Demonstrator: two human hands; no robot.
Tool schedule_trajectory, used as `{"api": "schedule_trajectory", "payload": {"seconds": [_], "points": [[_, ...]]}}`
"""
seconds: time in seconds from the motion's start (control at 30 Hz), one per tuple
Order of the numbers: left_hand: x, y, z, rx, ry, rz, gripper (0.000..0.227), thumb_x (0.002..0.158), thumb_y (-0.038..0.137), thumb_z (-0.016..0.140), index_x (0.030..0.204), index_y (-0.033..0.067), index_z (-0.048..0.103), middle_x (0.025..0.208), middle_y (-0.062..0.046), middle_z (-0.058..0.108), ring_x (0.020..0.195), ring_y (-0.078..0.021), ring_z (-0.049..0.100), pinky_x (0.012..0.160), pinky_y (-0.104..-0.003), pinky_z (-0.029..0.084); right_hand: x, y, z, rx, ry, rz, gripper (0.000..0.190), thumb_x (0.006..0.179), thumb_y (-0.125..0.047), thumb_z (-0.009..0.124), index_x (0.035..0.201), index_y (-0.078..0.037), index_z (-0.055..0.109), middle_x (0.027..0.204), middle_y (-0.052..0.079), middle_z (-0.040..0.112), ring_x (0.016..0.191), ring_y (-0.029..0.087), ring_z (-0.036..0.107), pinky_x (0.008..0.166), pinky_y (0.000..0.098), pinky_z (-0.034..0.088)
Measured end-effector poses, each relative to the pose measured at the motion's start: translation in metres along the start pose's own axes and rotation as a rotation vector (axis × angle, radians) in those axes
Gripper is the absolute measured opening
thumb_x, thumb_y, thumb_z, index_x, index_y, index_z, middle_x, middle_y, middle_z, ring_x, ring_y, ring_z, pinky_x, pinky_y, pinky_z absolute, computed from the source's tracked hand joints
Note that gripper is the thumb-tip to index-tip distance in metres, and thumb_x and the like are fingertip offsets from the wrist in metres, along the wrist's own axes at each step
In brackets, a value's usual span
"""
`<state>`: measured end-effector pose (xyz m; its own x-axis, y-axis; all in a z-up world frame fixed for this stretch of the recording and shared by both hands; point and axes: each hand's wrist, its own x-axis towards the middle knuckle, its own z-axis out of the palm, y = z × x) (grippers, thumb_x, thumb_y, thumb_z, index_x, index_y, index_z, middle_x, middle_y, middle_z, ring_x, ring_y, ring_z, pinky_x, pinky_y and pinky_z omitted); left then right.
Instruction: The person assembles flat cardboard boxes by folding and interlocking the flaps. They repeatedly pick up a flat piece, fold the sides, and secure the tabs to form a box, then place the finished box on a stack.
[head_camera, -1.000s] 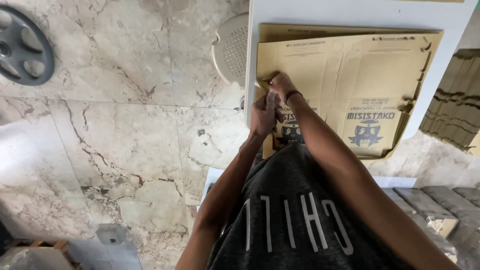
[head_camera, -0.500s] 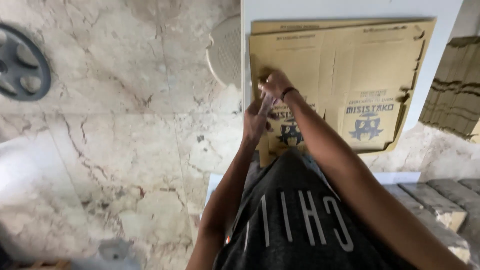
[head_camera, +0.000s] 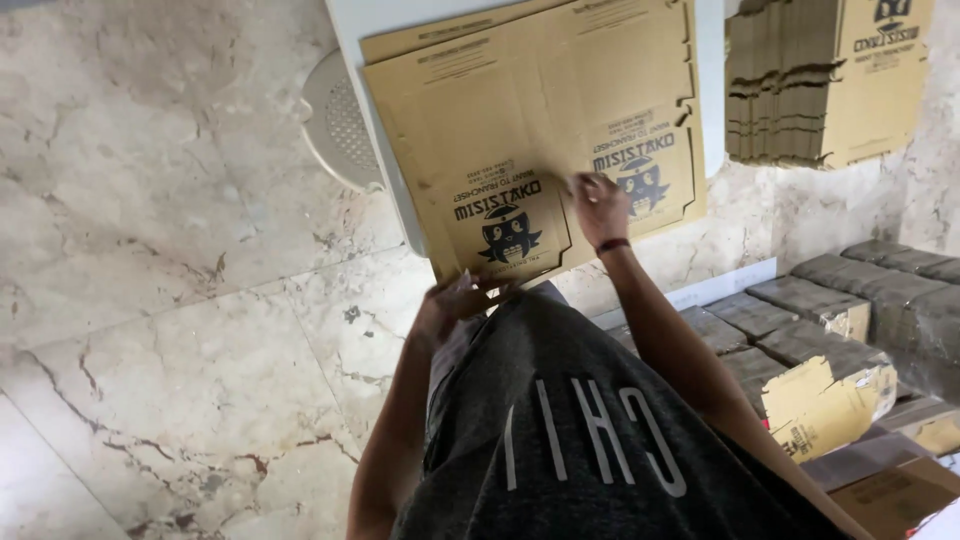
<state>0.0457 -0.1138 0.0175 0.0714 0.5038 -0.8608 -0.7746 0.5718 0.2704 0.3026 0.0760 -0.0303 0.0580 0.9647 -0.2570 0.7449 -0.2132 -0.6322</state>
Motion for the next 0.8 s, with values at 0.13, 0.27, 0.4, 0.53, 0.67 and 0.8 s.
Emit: {"api": "schedule_trajectory", "payload": {"seconds": [0.13,0.27,0.4,0.53,0.67,0.8], "points": [[-0.042,-0.005,0.04,-0.15,-0.039,-0.096,0.043,0.099,0.02,0.07,0.132,-0.0026,0.056,0.125,-0.03,0.067,0.125,-0.0511,0.06,0.103,-0.067,0.047,-0.02,0.024,-0.05,-0.136,-0.064,0.07,0.039,0.099,-0.047,0.071,0.102,-0.009,0.076,0.089,0.016,0.076,0.09,0.038,0.073,0.078,0.0517,0.061],[-0.024,-0.028,0.044,-0.259,-0.016,-0.032,0.035,0.099,0.024,0.068,0.121,-0.0019,0.06,0.122,-0.036,0.066,0.114,-0.0538,0.064,0.096,-0.064,0.056,0.001,0.024,-0.064,-0.316,-0.289,0.054,0.069,0.098,-0.065,0.059,0.098,0.002,0.074,0.096,0.027,0.074,0.098,0.049,0.069,0.092,0.0584,0.055],[-0.053,-0.004,0.091,-0.331,-0.172,0.068,0.027,0.103,0.028,0.06,0.113,0.0031,0.062,0.12,-0.025,0.068,0.111,-0.0476,0.068,0.097,-0.061,0.057,0.038,0.02,-0.066,-0.257,-0.822,0.376,0.11,0.087,-0.096,0.04,0.093,0.009,0.072,0.084,0.025,0.069,0.08,0.039,0.069,0.073,0.0517,0.055],[-0.042,-0.017,0.088,-0.355,-0.175,0.074,0.025,0.105,0.03,0.057,0.113,0.0068,0.06,0.126,-0.024,0.064,0.119,-0.0502,0.063,0.101,-0.059,0.057,0.053,0.001,-0.065,0.096,-1.064,0.808,0.096,0.071,-0.104,0.041,0.091,-0.01,0.05,0.071,0.003,0.05,0.061,0.024,0.055,0.062,0.0422,0.045],[-0.068,-0.006,0.083,-0.201,-0.004,0.069,0.038,0.097,0.031,0.068,0.12,0.0036,0.058,0.116,-0.022,0.065,0.103,-0.0456,0.069,0.089,-0.056,0.061,0.036,0.016,-0.062,0.131,-1.1,0.803,0.077,0.083,-0.08,0.065,0.09,-0.005,0.048,0.071,0.003,0.043,0.056,0.016,0.044,0.057,0.0326,0.036],[-0.018,-0.029,-0.051,0.247,0.255,0.172,0.065,0.093,0.034,0.076,0.144,0.0039,0.05,0.119,-0.032,0.066,0.092,-0.0514,0.07,0.072,-0.066,0.058,0.022,-0.024,-0.082,0.184,-0.958,0.806,0.055,0.079,-0.054,0.087,0.072,-0.013,0.051,0.061,-0.003,0.041,0.055,0.012,0.043,0.05,0.0228,0.032]]}}
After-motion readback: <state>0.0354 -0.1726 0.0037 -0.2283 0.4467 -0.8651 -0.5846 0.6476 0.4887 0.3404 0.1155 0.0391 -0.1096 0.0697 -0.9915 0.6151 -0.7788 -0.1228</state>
